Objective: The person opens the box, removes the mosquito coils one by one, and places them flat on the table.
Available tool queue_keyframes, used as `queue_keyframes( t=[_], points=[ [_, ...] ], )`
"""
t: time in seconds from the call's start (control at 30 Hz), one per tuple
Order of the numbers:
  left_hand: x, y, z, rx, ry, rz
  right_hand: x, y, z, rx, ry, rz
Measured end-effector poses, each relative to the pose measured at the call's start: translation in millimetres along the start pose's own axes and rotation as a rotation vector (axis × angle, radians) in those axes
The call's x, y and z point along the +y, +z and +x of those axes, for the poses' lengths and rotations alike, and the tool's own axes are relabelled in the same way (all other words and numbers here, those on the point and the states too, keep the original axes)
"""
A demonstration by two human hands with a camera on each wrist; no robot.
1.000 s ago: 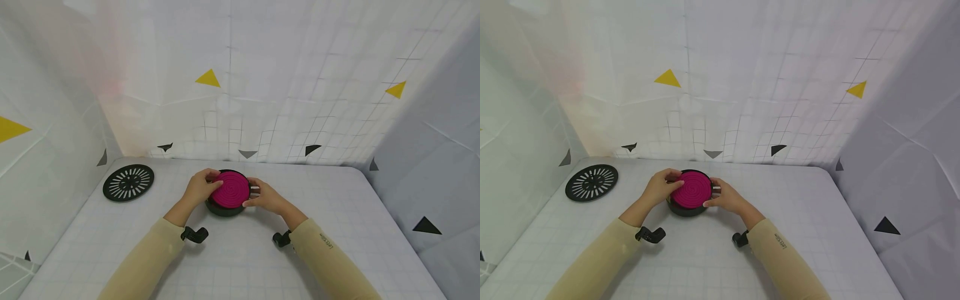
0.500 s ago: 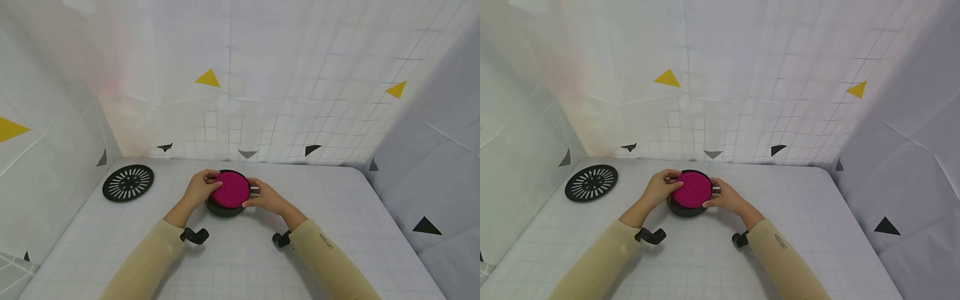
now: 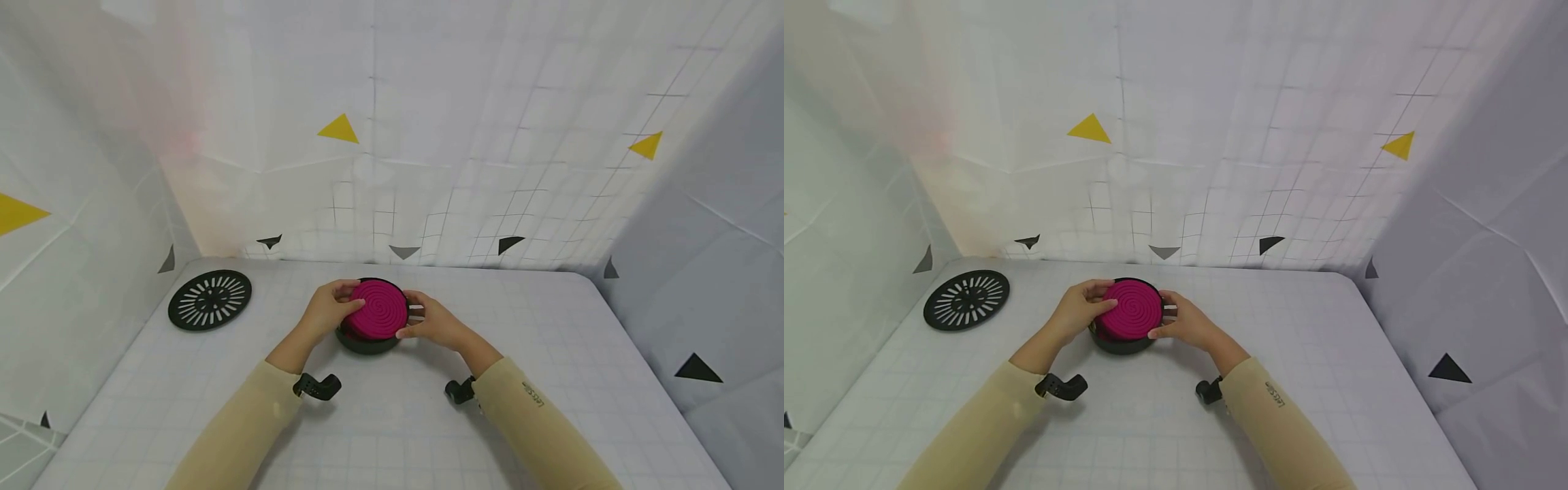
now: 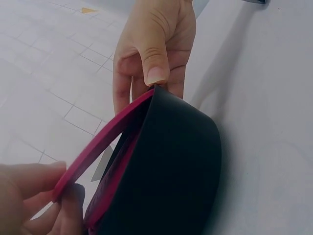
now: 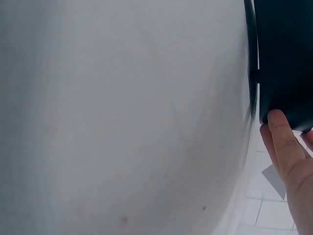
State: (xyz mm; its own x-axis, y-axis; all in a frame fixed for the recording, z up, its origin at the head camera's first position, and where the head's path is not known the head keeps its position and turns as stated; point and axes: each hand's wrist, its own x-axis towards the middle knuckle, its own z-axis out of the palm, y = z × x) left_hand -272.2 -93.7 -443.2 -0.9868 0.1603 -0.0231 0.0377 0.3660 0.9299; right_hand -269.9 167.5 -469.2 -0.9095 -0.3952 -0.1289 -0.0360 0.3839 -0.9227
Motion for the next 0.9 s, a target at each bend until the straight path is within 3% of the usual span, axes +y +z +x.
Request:
queue_keyframes(
  t=[0.5, 0.9],
  points=[
    [-0.8, -0.5, -0.8, -0.027, -0.078, -0.141, -1.2, 0.1, -0.5, -0.003, -0.002, 0.0],
    [-4.2, 1.3, -2.7, -0.034, -0.073, -0.268, -1.8, 0.9, -0.2, -0.004, -0.013, -0.006]
  ],
)
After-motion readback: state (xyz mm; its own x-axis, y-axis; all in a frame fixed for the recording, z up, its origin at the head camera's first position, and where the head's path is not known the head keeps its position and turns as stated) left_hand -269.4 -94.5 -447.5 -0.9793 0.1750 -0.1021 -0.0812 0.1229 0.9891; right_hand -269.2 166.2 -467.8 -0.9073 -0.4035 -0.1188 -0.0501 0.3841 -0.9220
